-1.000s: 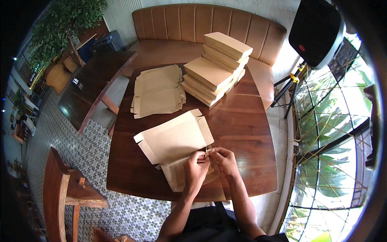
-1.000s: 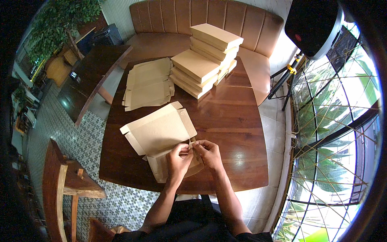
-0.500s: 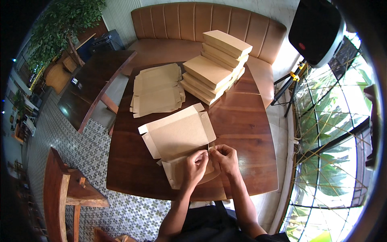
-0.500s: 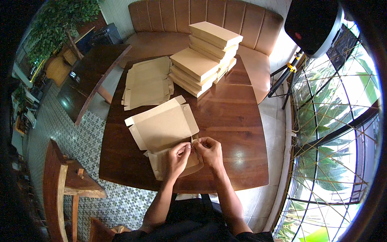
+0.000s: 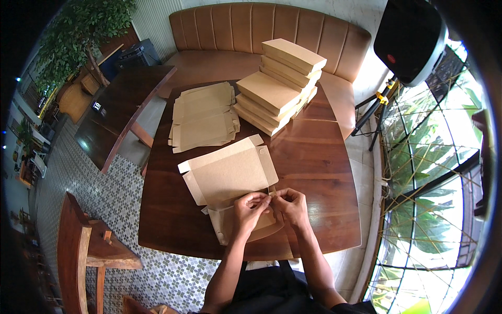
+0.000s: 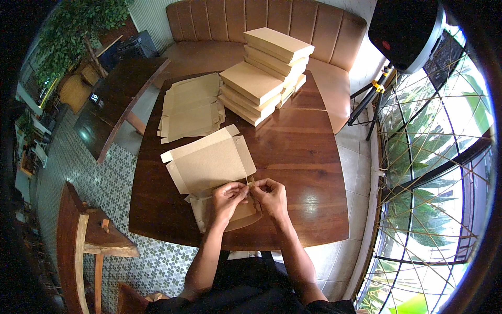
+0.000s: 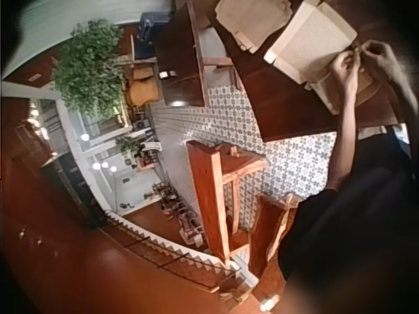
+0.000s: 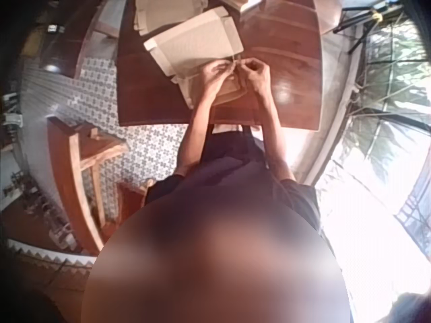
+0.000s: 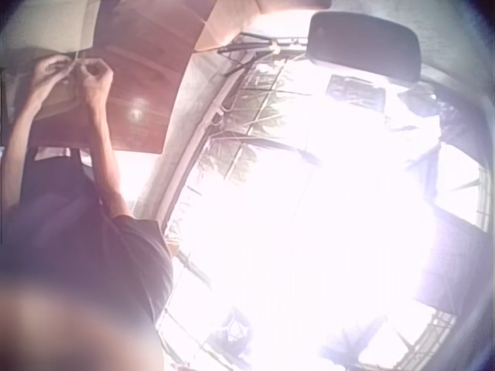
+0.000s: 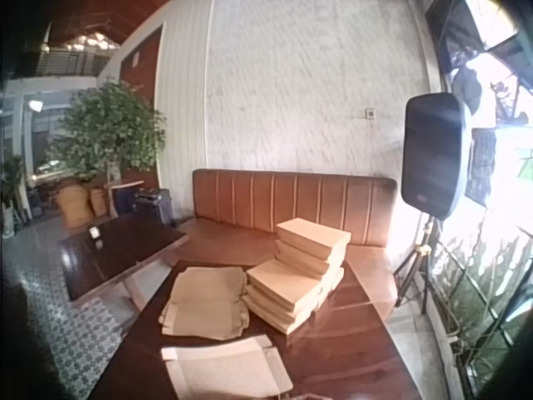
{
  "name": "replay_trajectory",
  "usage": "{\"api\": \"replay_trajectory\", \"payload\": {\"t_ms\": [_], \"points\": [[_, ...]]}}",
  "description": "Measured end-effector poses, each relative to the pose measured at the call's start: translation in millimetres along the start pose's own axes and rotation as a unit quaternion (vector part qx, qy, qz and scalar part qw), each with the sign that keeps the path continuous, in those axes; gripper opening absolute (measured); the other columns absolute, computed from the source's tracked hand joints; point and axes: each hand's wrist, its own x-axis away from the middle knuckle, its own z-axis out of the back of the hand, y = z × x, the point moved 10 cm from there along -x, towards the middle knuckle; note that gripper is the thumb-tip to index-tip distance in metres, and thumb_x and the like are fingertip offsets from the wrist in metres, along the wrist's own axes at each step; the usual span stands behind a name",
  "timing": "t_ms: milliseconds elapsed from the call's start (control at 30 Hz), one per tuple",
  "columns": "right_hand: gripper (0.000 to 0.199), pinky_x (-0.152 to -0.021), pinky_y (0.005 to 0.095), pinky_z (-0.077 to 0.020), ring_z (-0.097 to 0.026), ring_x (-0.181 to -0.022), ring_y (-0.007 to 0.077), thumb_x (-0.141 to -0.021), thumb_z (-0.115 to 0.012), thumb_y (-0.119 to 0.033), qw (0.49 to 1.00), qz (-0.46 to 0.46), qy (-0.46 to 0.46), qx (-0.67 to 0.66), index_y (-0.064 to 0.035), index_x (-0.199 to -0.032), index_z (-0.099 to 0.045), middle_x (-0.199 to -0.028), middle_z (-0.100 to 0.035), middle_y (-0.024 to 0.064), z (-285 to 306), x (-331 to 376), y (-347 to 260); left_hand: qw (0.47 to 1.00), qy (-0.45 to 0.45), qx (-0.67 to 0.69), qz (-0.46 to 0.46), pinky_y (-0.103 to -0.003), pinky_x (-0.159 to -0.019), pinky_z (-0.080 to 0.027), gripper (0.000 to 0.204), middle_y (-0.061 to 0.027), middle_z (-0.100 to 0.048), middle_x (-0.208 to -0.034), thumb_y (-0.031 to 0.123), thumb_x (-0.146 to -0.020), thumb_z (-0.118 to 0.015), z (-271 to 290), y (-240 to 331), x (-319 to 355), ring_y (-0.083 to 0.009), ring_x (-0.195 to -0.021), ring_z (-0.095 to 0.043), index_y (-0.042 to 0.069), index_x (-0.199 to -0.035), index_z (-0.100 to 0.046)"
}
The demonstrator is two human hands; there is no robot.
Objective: The person assembles flat cardboard boxes by folding the sides and inserting tabs into slots. They handle each box one at a time, fold the flaps, and stack the completed boxes on the table.
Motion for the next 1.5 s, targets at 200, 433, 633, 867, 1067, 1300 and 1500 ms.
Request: {"api": "replay_trajectory", "payload": {"t_ms": [200,433,633,867,1067,1300,1500], "points": [[0.021,-0.056,0.025,-0.0505,-0.064,-0.063,0.0097,-0.101,-0.074,-0.017,1.0,0.004,-0.02,0.009,0.0043,-0.099,-0.074,-0.079,-0.073,0.0061,-1.9,4.4,-6.2,1.0,0.022,-0.001,0.013,-0.027,-0.074,-0.065,0.022,-0.0086,-0.075,-0.099,0.014,-0.097,-0.08,3.0,-3.4,-0.2,-0.0117,-0.086,-0.072,-0.005,-0.107,-0.073],[0.026,-0.077,0.0281,-0.0594,-0.071,-0.086,0.0115,-0.101,-0.075,-0.021,0.999,0.0,-0.034,0.031,0.0038,-0.108,-0.077,-0.095,-0.078,0.0072,-6.8,9.8,-14.4,0.998,0.037,0.012,0.039,-0.032,-0.083,-0.062,0.03,-0.0111,-0.075,-0.103,0.023,-0.101,-0.076,5.4,-7.7,4.8,-0.0162,-0.091,-0.072,-0.005,-0.111,-0.07],[0.026,-0.075,0.0266,-0.0579,-0.07,-0.082,0.0086,-0.099,-0.077,-0.021,0.992,0.037,-0.02,0.115,0.0027,-0.111,-0.079,-0.09,-0.079,0.0074,-6.9,10.5,-28.4,0.997,0.029,0.038,0.056,-0.031,-0.087,-0.06,0.029,-0.0122,-0.075,-0.104,0.021,-0.104,-0.072,3.9,-10.9,5.2,-0.017,-0.093,-0.073,-0.006,-0.114,-0.069],[0.024,-0.069,0.0281,-0.0572,-0.071,-0.077,0.0092,-0.094,-0.081,-0.018,0.984,0.073,-0.004,0.164,0.0022,-0.107,-0.079,-0.085,-0.079,0.0091,-6.8,11.2,-31.3,0.994,0.024,-0.104,-0.001,-0.031,-0.086,-0.06,0.032,-0.0158,-0.077,-0.111,0.02,-0.104,-0.071,1.6,-4.8,9.6,-0.0214,-0.098,-0.076,-0.006,-0.122,-0.069],[0.021,-0.071,0.034,-0.0601,-0.077,-0.078,0.0193,-0.091,-0.08,-0.017,0.953,0.185,0.05,0.236,0.0019,-0.1,-0.078,-0.086,-0.079,0.0142,-5.9,8.6,-43.4,0.942,-0.061,-0.326,-0.053,-0.035,-0.095,-0.057,0.036,-0.0201,-0.07,-0.132,0.026,-0.104,-0.064,3.9,3.0,19.5,-0.0282,-0.118,-0.072,0.008,-0.135,-0.07],[0.017,-0.069,0.0333,-0.0589,-0.075,-0.073,0.021,-0.09,-0.079,-0.016,0.925,0.252,0.112,0.262,0.0004,-0.093,-0.076,-0.082,-0.076,0.0139,-6.0,15.5,-62.4,0.98,0.027,-0.17,-0.094,-0.034,-0.091,-0.06,0.027,-0.0163,-0.077,-0.117,0.017,-0.106,-0.066,21.9,42.2,40.5,-0.0197,-0.107,-0.074,-0.002,-0.124,-0.071],[0.013,-0.074,0.0373,-0.0588,-0.074,-0.082,0.0263,-0.089,-0.079,-0.01,0.894,0.258,0.16,0.328,-0.0004,-0.097,-0.076,-0.091,-0.075,0.0138,9.8,20.8,-87.3,0.86,0.298,-0.372,-0.183,-0.035,-0.071,-0.054,0.016,-0.0112,-0.074,-0.099,0.018,-0.099,-0.074,118.4,83.0,72.6,-0.0215,-0.078,-0.066,0.004,-0.107,-0.072]]}}
